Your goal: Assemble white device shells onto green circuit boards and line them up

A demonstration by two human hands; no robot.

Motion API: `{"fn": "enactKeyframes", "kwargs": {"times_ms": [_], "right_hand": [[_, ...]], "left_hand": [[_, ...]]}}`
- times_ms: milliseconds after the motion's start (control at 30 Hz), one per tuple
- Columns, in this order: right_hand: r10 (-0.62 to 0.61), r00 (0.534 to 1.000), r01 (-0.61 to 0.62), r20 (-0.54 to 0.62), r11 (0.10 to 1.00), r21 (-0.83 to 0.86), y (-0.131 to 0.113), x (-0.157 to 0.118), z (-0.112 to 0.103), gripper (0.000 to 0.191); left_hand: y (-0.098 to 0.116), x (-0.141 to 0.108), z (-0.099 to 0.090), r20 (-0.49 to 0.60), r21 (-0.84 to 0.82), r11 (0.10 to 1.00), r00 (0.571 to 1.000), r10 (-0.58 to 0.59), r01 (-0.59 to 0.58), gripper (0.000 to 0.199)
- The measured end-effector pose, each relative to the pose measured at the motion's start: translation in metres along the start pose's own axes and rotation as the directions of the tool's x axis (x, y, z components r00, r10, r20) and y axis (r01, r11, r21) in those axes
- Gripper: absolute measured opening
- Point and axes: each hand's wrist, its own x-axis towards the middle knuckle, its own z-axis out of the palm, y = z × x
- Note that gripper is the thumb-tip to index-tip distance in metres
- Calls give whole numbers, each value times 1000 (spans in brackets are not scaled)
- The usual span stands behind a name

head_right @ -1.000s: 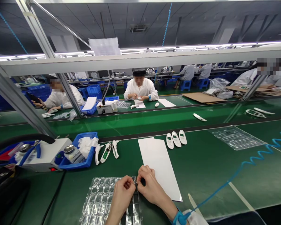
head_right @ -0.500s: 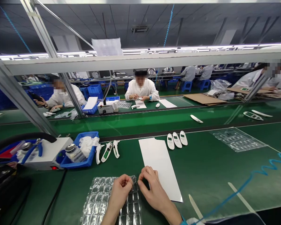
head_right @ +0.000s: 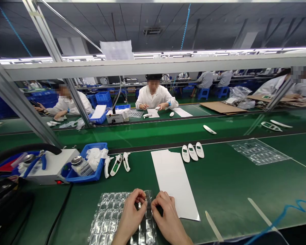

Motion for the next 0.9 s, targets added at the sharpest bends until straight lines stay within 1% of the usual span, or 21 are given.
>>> {"fn": "enactKeyframes", "kwargs": {"times_ms": [200, 400, 500, 667, 800, 900], "right_hand": [[-34, 998, 35, -51, 999, 12, 1, -1, 4, 19], [-62, 994, 63, -89, 998, 4, 2, -1, 7, 18], [-68, 993, 69, -100, 998, 3, 3, -1, 9, 19], [-110, 986, 109, -126, 994, -16, 11, -3, 14, 20], [-160, 977, 154, -141, 987, -52, 21, -4, 20, 18], [-204, 968, 196, -147, 978, -68, 27, -4, 23, 16]], "left_hand": [[1, -2, -2, 22, 37, 997, 998, 61, -62, 12], [4, -2, -5, 67, -14, 998, 995, 68, -67, 12], [0, -4, -3, 73, 19, 996, 994, 84, -86, 14], [-4, -8, 4, 39, 68, 993, 995, 89, -91, 16], [-2, -10, 4, -2, 118, 991, 998, 67, -66, 13], [1, -13, 3, -10, 155, 987, 999, 50, -48, 10]]}}
